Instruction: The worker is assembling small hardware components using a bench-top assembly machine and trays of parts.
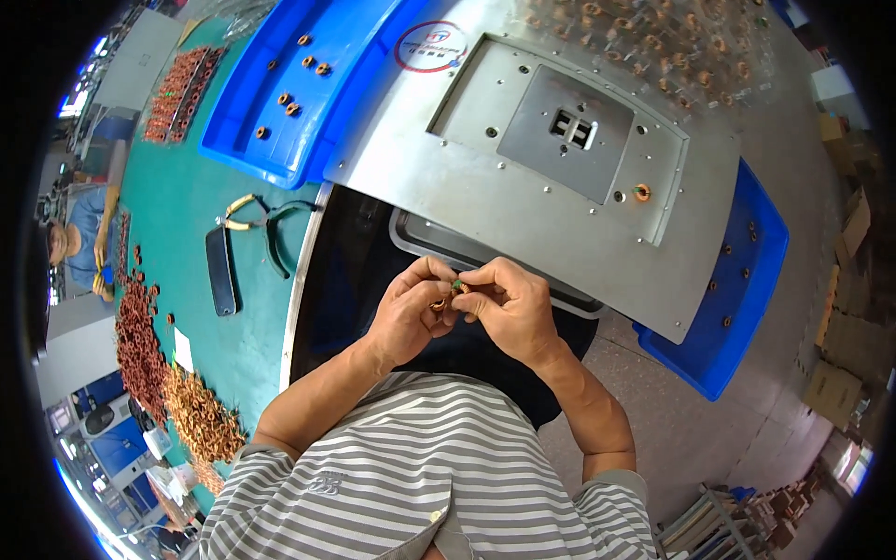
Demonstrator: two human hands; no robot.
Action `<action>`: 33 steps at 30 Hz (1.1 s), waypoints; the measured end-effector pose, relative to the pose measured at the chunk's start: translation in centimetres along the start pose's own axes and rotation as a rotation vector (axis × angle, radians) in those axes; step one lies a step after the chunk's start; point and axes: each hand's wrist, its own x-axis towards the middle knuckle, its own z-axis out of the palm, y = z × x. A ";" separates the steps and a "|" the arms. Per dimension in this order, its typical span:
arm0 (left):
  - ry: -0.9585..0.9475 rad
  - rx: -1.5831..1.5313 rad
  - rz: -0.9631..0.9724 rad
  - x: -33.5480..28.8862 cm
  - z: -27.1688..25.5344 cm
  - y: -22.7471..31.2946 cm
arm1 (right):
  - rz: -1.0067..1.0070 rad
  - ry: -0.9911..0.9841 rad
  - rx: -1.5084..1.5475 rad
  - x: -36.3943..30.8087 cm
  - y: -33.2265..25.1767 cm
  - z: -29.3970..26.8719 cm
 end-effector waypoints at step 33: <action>-0.166 0.727 0.163 2.1 1.2 -1.8 | -0.212 0.063 -0.333 -3.4 0.3 -4.3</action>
